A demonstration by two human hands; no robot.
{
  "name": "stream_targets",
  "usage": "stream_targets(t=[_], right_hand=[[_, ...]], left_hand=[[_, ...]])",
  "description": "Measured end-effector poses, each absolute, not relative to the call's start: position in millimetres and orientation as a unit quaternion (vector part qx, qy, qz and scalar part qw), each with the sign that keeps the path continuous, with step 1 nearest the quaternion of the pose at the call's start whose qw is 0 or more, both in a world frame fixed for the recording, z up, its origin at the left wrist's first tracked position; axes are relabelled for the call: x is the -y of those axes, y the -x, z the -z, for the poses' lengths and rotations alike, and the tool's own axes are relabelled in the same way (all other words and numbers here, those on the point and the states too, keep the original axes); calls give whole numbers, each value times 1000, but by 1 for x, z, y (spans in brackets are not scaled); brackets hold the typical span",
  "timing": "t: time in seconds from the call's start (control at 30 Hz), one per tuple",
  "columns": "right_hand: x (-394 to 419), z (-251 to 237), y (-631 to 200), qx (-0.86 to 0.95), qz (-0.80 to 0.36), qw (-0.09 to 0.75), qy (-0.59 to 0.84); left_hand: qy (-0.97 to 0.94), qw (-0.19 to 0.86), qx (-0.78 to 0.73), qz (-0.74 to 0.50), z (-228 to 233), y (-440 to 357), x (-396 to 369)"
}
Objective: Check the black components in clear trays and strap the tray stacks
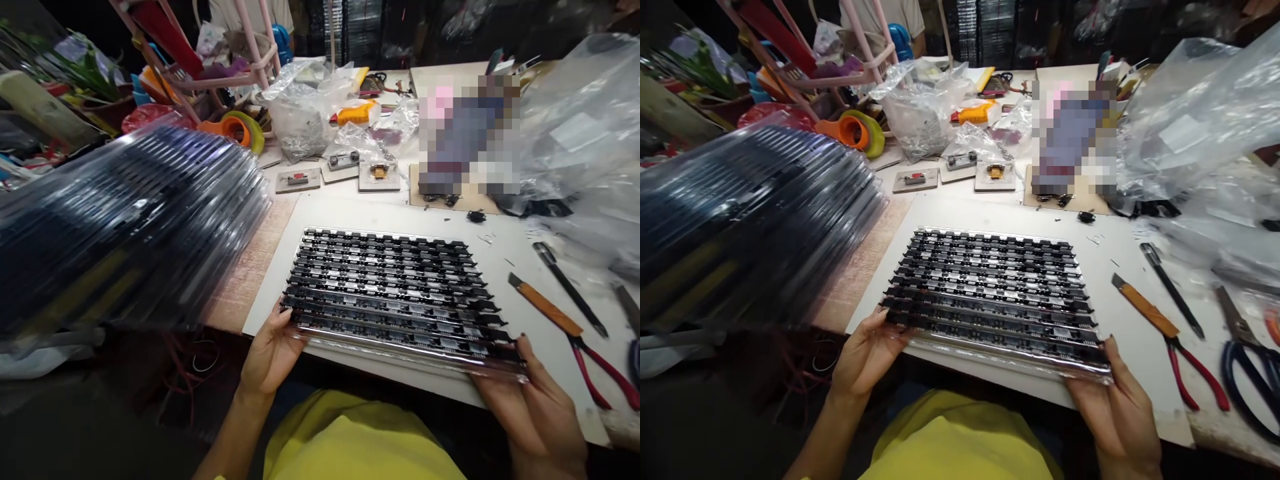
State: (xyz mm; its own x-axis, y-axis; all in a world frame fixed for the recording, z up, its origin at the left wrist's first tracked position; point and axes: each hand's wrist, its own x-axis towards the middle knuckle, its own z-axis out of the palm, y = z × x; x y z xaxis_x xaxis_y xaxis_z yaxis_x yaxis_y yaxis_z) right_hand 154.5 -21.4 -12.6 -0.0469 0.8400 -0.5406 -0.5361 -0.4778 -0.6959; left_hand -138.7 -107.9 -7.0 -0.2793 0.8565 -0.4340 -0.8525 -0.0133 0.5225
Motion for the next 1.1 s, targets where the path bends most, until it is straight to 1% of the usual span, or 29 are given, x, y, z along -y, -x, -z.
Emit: stream_targets(t=[0.23, 0.57, 0.77, 0.9, 1.0, 1.1], right_hand=[[23, 15, -152, 118, -714, 514, 460], [21, 13, -147, 96, -773, 512, 362], [21, 15, -147, 105, -780, 517, 336], [23, 14, -142, 119, -774, 525, 335], [24, 13, -139, 132, -771, 529, 329], [23, 12, -137, 136, -770, 529, 331]], left_hand=[[30, 584, -394, -709, 8, 142, 107], [81, 575, -413, -702, 7, 147, 103], [87, 591, -386, -703, 8, 152, 102], [59, 579, -350, -734, 3, 142, 99], [46, 553, -348, -755, -3, 131, 95], [52, 553, -346, -756, -7, 127, 94]])
